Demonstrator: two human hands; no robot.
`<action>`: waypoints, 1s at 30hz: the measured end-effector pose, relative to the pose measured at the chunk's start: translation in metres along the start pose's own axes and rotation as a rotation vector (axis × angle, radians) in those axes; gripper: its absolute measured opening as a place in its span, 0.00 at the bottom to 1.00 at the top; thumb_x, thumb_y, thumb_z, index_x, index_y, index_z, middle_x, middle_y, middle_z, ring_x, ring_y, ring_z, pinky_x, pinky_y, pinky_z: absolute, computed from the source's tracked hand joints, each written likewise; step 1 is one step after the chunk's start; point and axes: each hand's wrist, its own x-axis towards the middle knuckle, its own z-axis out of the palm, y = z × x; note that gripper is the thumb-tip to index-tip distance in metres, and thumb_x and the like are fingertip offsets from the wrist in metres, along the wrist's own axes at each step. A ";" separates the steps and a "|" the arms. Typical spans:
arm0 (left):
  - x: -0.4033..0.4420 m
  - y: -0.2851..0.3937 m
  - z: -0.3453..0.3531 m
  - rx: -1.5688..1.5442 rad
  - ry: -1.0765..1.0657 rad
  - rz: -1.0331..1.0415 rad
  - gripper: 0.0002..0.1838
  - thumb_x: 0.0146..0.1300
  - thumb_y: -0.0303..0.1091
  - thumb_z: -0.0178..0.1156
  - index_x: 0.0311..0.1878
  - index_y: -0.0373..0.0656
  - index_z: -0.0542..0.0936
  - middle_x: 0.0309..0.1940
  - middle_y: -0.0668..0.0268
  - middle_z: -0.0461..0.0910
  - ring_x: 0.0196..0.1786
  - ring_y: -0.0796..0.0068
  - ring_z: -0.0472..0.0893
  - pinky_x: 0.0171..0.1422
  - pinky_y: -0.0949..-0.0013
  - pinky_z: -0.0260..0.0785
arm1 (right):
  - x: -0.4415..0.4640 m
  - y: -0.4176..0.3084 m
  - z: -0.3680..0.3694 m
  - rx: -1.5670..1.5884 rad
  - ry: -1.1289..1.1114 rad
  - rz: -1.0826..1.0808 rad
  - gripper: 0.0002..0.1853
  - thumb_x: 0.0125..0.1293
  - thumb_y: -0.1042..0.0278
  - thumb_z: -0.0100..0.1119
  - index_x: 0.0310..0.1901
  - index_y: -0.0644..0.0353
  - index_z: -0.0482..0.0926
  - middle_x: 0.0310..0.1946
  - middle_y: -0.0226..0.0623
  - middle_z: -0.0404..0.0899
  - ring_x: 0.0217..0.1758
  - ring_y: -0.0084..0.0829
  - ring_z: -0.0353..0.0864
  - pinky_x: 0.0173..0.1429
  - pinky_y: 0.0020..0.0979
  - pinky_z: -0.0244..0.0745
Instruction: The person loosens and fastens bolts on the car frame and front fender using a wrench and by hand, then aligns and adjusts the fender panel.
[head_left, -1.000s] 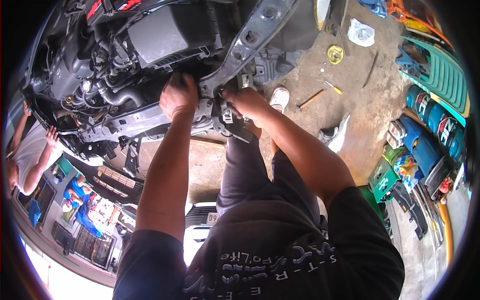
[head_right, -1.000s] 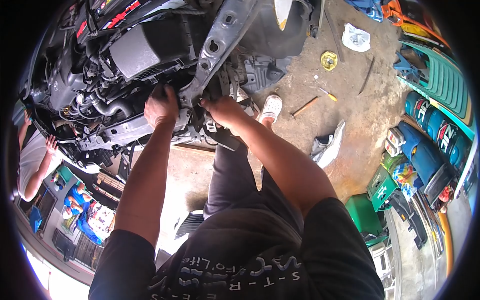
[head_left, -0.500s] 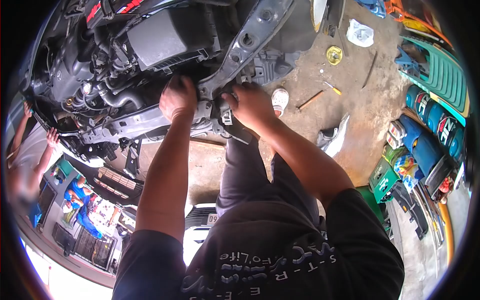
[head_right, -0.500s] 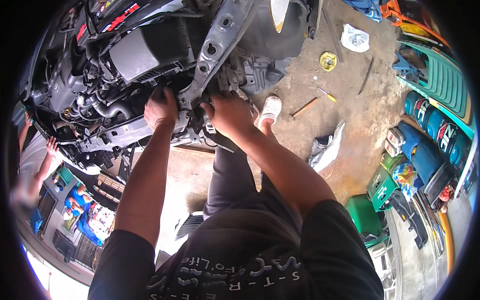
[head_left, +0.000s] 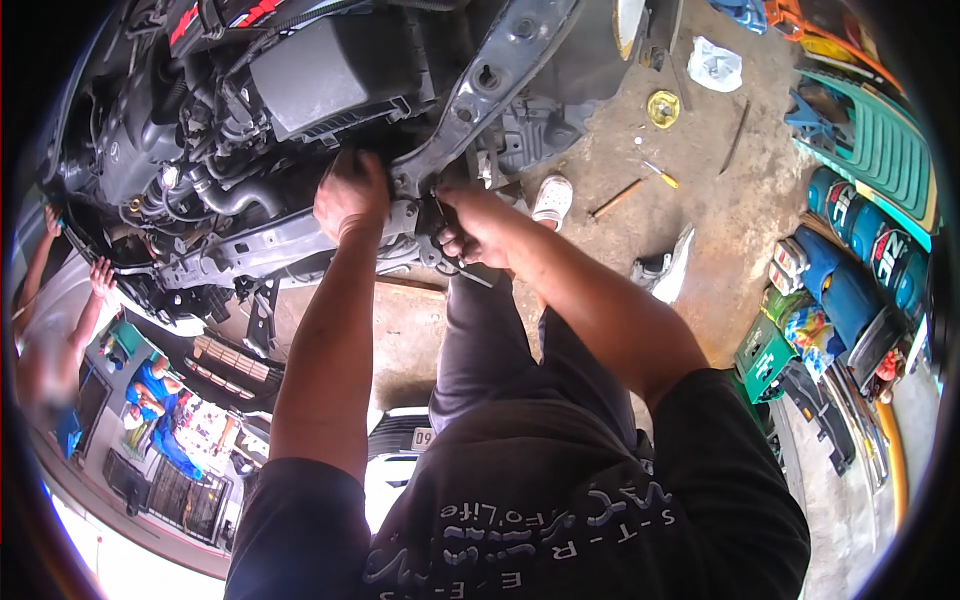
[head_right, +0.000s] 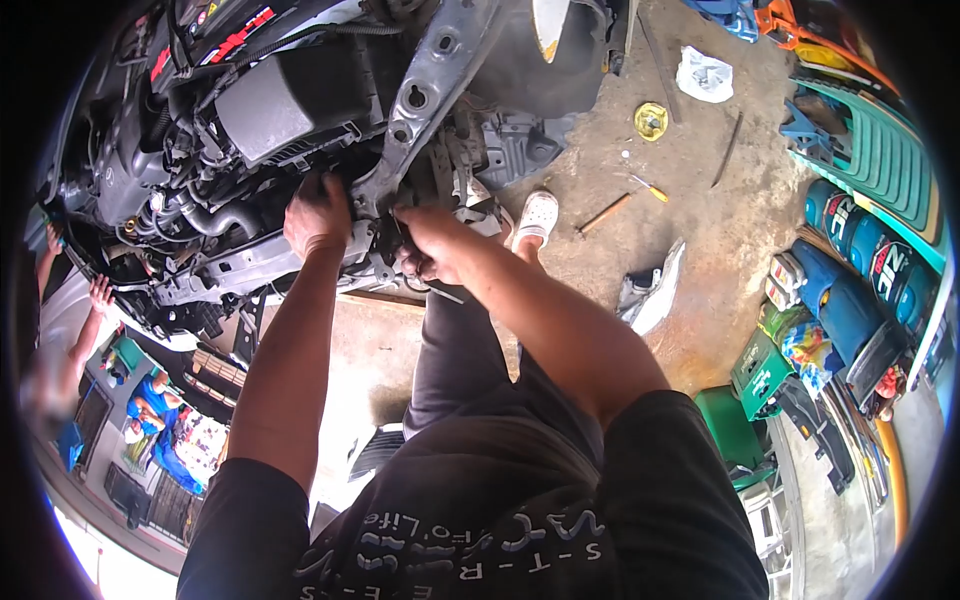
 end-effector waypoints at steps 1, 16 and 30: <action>0.000 0.001 0.001 -0.002 0.000 0.004 0.21 0.70 0.54 0.51 0.47 0.52 0.86 0.48 0.54 0.88 0.51 0.46 0.86 0.53 0.46 0.78 | -0.019 -0.001 0.017 -0.086 0.073 -0.051 0.16 0.85 0.46 0.41 0.50 0.48 0.71 0.22 0.25 0.69 0.19 0.21 0.63 0.19 0.22 0.47; 0.002 -0.005 0.004 0.002 -0.027 -0.016 0.23 0.71 0.56 0.50 0.56 0.58 0.86 0.50 0.55 0.88 0.55 0.45 0.86 0.58 0.45 0.77 | 0.004 0.006 -0.011 -1.421 0.869 -1.402 0.20 0.75 0.49 0.61 0.36 0.60 0.84 0.28 0.49 0.83 0.31 0.52 0.85 0.42 0.49 0.80; 0.002 -0.005 0.006 -0.024 0.025 -0.003 0.23 0.71 0.57 0.51 0.55 0.55 0.87 0.50 0.53 0.88 0.54 0.44 0.86 0.57 0.45 0.77 | -0.005 0.007 -0.005 -1.209 0.542 -0.760 0.23 0.81 0.47 0.51 0.41 0.61 0.82 0.26 0.47 0.83 0.27 0.48 0.85 0.31 0.46 0.80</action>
